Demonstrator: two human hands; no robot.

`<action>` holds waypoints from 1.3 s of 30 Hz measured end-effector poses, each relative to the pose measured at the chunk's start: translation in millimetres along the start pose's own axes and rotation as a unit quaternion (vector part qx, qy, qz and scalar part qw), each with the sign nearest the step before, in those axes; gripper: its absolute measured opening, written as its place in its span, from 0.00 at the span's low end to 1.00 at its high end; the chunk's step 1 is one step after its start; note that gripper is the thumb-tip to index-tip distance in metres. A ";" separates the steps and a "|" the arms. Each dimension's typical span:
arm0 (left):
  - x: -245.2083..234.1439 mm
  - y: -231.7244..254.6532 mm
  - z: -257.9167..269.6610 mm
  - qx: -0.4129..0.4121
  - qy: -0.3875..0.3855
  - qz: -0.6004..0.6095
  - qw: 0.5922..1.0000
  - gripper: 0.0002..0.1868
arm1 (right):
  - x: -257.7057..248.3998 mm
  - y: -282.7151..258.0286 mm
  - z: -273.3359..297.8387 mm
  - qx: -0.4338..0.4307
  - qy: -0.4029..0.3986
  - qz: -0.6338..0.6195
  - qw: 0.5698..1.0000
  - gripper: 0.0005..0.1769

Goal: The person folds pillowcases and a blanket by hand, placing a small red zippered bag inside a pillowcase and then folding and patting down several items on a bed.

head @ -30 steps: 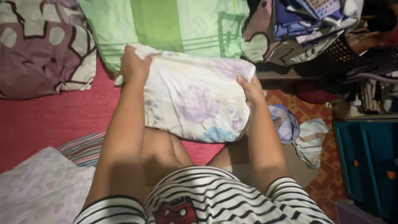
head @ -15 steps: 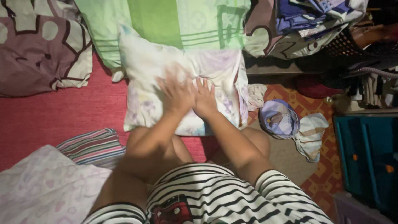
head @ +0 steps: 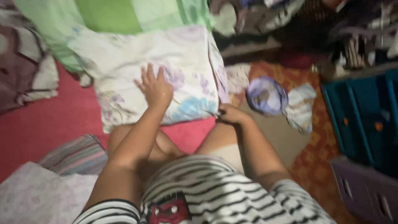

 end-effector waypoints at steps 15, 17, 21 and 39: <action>40.3 115.6 113.4 0.221 -0.053 0.228 0.947 0.23 | -28.5 -49.5 58.6 -0.030 0.058 -0.072 0.995 0.12; 52.2 114.2 112.2 0.221 -0.092 0.203 0.949 0.16 | -25.3 -49.6 65.2 0.027 0.058 -0.057 0.996 0.12; 84.9 107.4 110.0 0.264 -0.320 0.053 0.909 0.09 | -22.3 -22.7 39.6 -0.175 0.106 -0.071 0.976 0.11; 70.2 88.4 43.3 0.275 -0.508 0.541 0.611 0.12 | -72.5 -19.4 -210.7 -0.068 0.231 -0.252 0.937 0.18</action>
Point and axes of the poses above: each hand's wrist, its own z-axis away from the middle knuckle, its own x-axis out of the palm, y = z × x, the point moved 2 cm from there along -z, towards the middle knuckle, and after that the axes turned 3 degrees about -x, right-handed, at the moved point
